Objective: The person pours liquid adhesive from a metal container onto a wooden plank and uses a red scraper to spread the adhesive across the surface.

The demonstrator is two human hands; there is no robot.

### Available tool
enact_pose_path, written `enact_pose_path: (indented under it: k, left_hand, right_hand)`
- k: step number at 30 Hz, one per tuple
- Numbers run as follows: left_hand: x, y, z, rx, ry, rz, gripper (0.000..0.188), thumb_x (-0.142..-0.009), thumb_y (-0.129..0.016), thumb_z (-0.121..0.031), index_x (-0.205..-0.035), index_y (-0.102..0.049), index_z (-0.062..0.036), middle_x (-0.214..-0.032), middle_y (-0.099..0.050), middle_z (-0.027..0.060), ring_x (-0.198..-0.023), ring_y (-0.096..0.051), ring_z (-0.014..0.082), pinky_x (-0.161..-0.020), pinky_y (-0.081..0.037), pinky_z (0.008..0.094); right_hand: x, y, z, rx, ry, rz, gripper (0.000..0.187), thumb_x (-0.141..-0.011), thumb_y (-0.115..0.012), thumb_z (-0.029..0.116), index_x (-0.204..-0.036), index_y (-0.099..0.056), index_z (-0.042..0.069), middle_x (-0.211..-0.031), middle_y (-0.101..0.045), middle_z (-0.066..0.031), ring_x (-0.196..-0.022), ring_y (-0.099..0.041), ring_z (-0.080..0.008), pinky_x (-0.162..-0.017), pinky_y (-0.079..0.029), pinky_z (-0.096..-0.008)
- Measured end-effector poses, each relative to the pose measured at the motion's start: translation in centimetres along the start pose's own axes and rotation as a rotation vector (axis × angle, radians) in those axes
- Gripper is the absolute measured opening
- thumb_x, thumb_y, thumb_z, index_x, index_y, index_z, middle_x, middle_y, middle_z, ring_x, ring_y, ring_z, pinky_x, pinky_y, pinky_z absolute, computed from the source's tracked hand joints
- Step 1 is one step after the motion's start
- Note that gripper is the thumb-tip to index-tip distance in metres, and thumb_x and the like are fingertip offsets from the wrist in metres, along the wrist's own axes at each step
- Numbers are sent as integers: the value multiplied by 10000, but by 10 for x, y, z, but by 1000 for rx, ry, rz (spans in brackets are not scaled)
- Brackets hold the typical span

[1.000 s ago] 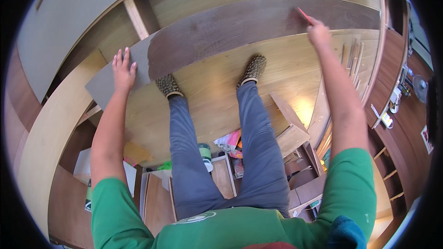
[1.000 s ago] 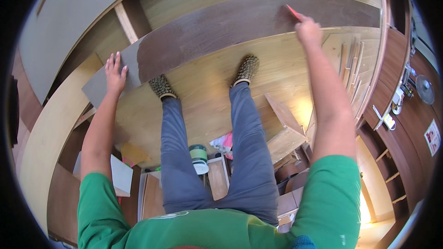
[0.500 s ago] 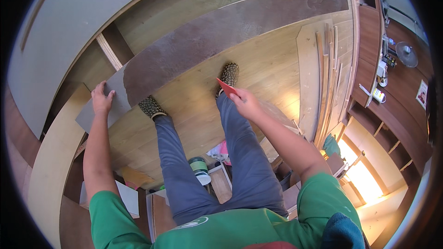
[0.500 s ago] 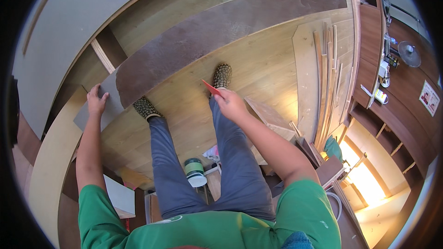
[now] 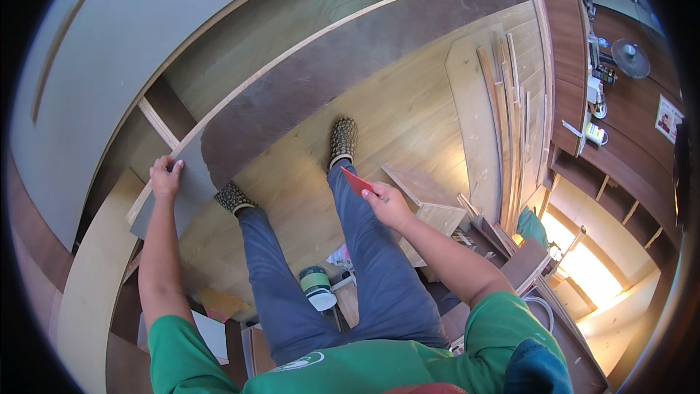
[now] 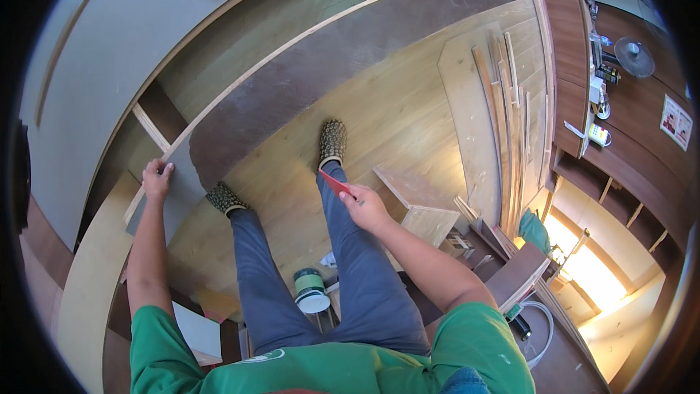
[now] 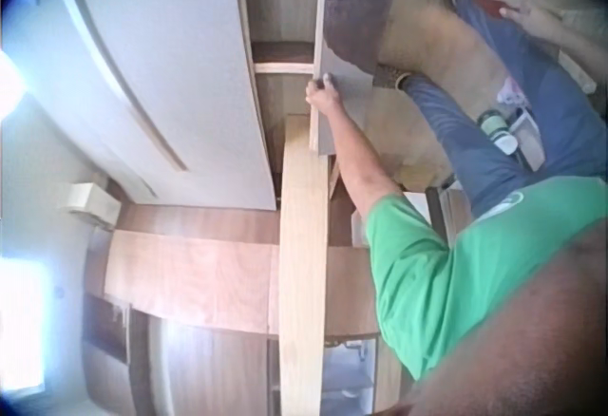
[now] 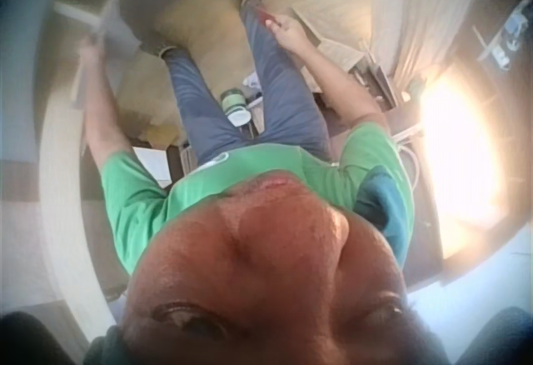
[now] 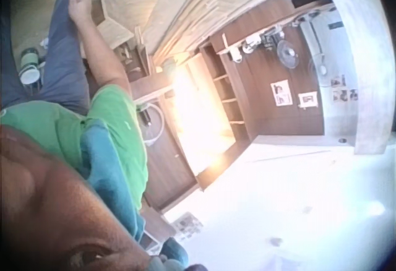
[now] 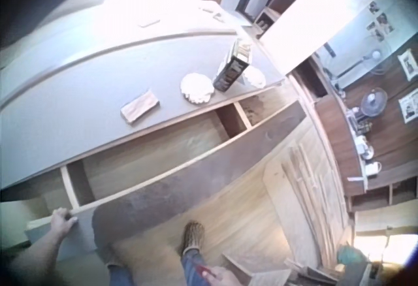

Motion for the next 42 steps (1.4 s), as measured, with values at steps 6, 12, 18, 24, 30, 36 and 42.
enact_pose_path:
  k: [6, 12, 18, 24, 30, 36, 42]
  left_hand:
    - [-4, -1, -93, 38, -24, 19, 347, -830, -742, -394, -1065, -685, -145, -1108, -670, 57, -1096, -599, 284, -939, -469, 443]
    - [-9, -11, -149, 19, -33, 14, 370, -834, -729, -422, -1066, -685, -137, -1122, -672, 66, -1114, -604, 281, -945, -470, 444]
    - [-12, -16, -177, 49, -12, 51, 386, -842, -730, -432, -1110, -694, -155, -1166, -661, 63, -1164, -574, 276, -980, -449, 451]
    - [-18, -2, -190, 47, 16, -14, 351, -845, -726, -430, -1069, -690, -163, -1151, -652, 86, -1145, -583, 299, -974, -453, 461]
    - [-6, 14, -176, 13, 42, -194, 399, -869, -708, -429, -1120, -652, -124, -1161, -613, 95, -1168, -548, 314, -985, -441, 476]
    - [91, -6, -189, 156, -75, 114, 579, -914, -602, -537, -756, -684, 13, -812, -665, 282, -840, -663, 458, -778, -513, 518]
    - [321, 91, -295, 594, -332, 777, 856, -770, -570, 147, -1535, -296, -123, -1562, -323, 110, -1216, -563, 266, -878, -549, 369]
  right_hand:
    - [5, 15, -20, -87, -66, -30, 307, -995, -576, 190, -1224, -660, 3, -1072, -682, -123, -995, -639, -217, -904, -481, -324]
    - [13, 39, -31, -81, -53, -100, 300, -980, -582, 224, -1194, -681, 39, -1053, -698, -155, -979, -664, -278, -881, -496, -358]
    - [22, 54, -27, -80, -75, -113, 299, -984, -577, 215, -1192, -678, 26, -1013, -701, -150, -956, -658, -245, -867, -493, -340]
    - [30, 68, -24, -86, -90, -146, 301, -985, -578, 221, -1192, -677, 26, -1004, -698, -151, -934, -653, -232, -855, -492, -337]
    - [41, 92, -49, 14, -148, -146, 343, -987, -571, 285, -1223, -669, 55, -1040, -699, -150, -940, -655, -253, -861, -492, -350]
    - [87, 150, -94, 20, -181, -294, 349, -978, -581, 322, -1203, -683, 76, -1033, -722, -155, -969, -683, -252, -872, -506, -360]
    - [164, 205, -134, 41, -405, -318, 300, -969, -602, 296, -1121, -715, 63, -959, -733, -153, -886, -686, -242, -825, -509, -361]
Point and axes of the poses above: each hand's wrist, its own x-axis away from the middle knuckle, its own y-axis out of the back of the hand, z = x × y, the point moved 9 cm from there along -x, towards the middle knuckle
